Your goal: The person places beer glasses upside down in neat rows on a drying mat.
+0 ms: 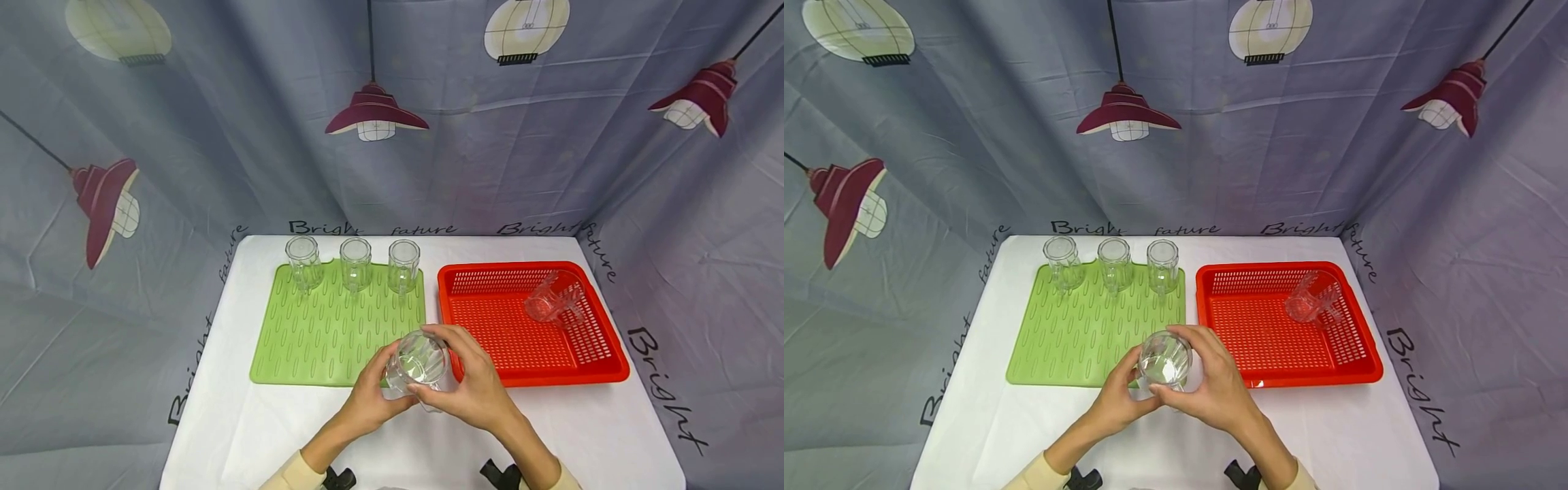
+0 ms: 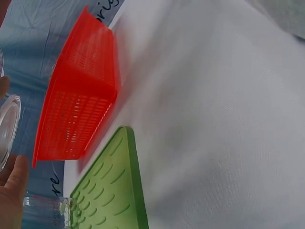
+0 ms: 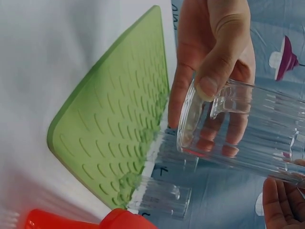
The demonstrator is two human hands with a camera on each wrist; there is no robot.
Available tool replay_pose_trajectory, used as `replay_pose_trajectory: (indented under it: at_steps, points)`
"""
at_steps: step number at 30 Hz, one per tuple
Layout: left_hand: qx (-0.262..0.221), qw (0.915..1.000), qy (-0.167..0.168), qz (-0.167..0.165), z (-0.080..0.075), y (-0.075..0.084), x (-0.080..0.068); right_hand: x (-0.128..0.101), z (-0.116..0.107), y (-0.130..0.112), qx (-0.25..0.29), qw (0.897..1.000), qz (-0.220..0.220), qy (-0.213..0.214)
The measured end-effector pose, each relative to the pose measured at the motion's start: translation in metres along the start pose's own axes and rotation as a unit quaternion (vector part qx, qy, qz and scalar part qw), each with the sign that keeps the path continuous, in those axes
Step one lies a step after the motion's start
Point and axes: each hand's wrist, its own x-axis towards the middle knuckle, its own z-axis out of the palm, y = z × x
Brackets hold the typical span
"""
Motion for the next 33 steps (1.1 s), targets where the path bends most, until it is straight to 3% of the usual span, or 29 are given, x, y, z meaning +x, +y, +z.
replay_pose_trajectory:
  at_steps: [9, 21, 33]
  points:
    - [-0.008, 0.9999, 0.001, -0.008, -0.011, 0.000, 0.000, 0.003, -0.018, 0.011, 0.011, 0.999, -0.011, -0.044]
    - [-0.075, 0.9969, -0.021, 0.008, -0.042, 0.004, -0.003, 0.001, -0.043, 0.043, 0.092, 0.987, 0.041, -0.127]
    - [-0.121, 0.9916, -0.009, 0.046, -0.066, 0.018, -0.002, -0.002, -0.034, 0.063, 0.080, 0.979, 0.076, -0.172]
